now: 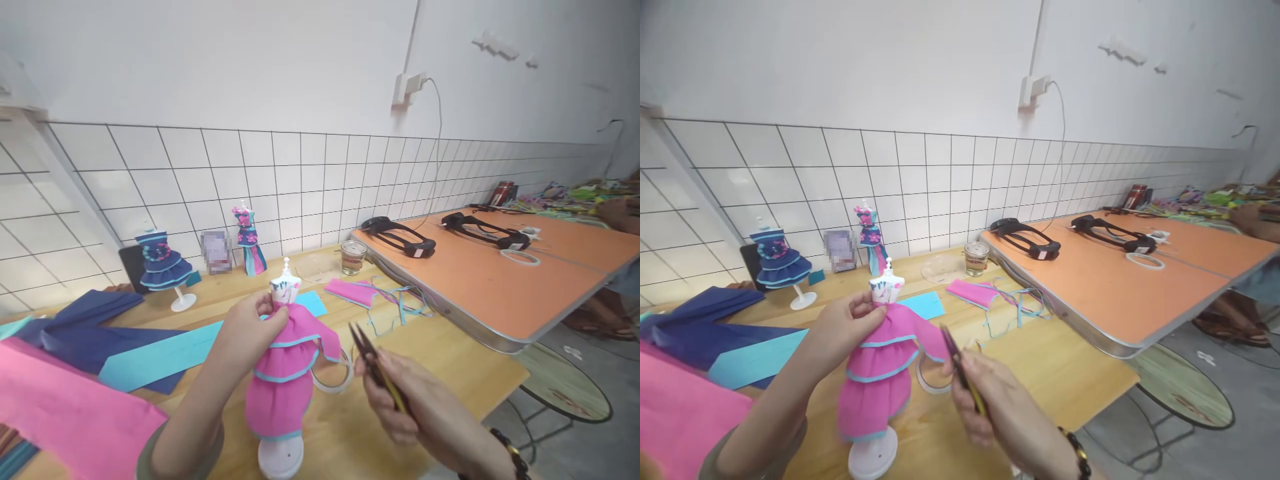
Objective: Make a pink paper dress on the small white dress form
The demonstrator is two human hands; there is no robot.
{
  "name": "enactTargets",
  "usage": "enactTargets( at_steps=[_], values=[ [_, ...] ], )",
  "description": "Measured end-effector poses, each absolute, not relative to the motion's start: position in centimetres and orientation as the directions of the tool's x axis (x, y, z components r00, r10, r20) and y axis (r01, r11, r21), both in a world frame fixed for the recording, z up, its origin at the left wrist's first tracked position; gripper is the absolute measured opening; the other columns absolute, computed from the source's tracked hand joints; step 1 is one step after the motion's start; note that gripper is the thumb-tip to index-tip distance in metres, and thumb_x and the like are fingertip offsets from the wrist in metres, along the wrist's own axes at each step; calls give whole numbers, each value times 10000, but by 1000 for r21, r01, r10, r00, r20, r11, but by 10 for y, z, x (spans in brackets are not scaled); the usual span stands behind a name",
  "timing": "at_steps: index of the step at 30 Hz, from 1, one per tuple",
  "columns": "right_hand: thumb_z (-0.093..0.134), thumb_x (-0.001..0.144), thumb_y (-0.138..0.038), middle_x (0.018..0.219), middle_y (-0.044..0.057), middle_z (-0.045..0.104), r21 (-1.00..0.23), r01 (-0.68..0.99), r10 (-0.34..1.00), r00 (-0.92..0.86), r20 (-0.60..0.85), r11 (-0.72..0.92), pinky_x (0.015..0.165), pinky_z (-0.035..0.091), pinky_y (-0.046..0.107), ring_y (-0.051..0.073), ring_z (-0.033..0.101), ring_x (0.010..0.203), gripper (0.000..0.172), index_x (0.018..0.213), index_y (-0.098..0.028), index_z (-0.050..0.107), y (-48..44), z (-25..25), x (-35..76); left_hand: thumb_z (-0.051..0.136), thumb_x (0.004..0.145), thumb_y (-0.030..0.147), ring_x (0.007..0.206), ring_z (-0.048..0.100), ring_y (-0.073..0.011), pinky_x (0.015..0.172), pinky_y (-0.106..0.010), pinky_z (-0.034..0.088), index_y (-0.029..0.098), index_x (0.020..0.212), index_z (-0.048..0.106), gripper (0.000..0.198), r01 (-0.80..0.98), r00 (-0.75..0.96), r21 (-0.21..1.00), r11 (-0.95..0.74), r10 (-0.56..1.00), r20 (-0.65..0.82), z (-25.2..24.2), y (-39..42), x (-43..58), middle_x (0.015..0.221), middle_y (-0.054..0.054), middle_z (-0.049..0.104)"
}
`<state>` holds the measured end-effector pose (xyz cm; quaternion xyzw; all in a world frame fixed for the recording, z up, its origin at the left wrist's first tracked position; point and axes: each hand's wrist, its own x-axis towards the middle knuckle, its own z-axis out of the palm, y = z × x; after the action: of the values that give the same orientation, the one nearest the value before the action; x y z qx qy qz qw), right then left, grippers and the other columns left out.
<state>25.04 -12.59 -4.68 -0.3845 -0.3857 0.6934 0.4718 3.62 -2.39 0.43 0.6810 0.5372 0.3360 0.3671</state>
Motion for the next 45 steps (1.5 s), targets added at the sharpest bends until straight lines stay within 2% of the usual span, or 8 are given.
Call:
enactTargets(
  at_steps=[3,7,13,23,29,33,39,45],
  values=[
    [501,862,-529,581,-71,422,-833,-404,892,-397,-213,-379,307,269,124,2,252,341,361,882,-172,549,-130,-47,223,548,718,341,722,621,-204,591,-257,387,190,860,642,227,547,116,831,-105,992,49,8,-22,31,793,-11,697],
    [492,835,-592,532,-78,440,-785,-436,866,-437,-243,-440,275,334,127,2,270,289,423,855,-172,543,-127,-42,202,556,687,339,651,606,-189,563,-250,387,174,832,643,237,534,100,842,-80,995,31,10,-20,27,709,-2,674],
    [423,887,-549,489,-74,436,-758,-467,872,-406,-274,-456,264,377,130,8,293,268,416,832,-158,554,-116,-36,191,573,630,332,550,553,-162,497,-232,373,171,701,623,183,487,72,868,-98,995,72,7,-18,26,568,23,602],
    [395,917,-489,476,-68,456,-742,-503,863,-462,-205,-444,281,438,147,9,325,261,379,823,-158,554,-114,-34,185,547,650,343,512,486,-132,480,-222,313,175,638,572,170,537,53,836,-115,993,102,11,-21,28,515,44,525],
    [384,923,-484,475,-69,451,-745,-518,881,-431,-197,-420,282,442,155,15,323,268,384,849,-150,559,-110,-35,185,535,685,378,470,378,-97,464,-214,258,195,557,430,246,603,38,792,-95,995,90,13,-23,32,476,70,409],
    [399,918,-483,473,-71,455,-759,-508,889,-411,-201,-406,285,443,159,17,320,268,373,867,-148,556,-108,-35,183,523,721,386,531,476,-122,501,-220,306,198,609,467,227,601,57,789,-128,991,117,10,-25,35,545,53,522],
    [446,887,-510,469,-79,446,-788,-489,907,-368,-203,-375,283,438,160,18,316,270,374,864,-150,543,-107,-35,182,520,744,371,788,628,-204,635,-257,409,202,794,583,187,574,77,804,-153,988,133,8,-28,37,826,-9,695],
    [451,883,-518,475,-82,437,-804,-473,912,-361,-196,-360,284,433,153,13,313,271,375,850,-153,533,-107,-38,182,533,718,361,714,612,-205,581,-253,388,198,792,620,199,593,16,795,-126,989,145,16,-32,35,746,-7,689]
  ],
)
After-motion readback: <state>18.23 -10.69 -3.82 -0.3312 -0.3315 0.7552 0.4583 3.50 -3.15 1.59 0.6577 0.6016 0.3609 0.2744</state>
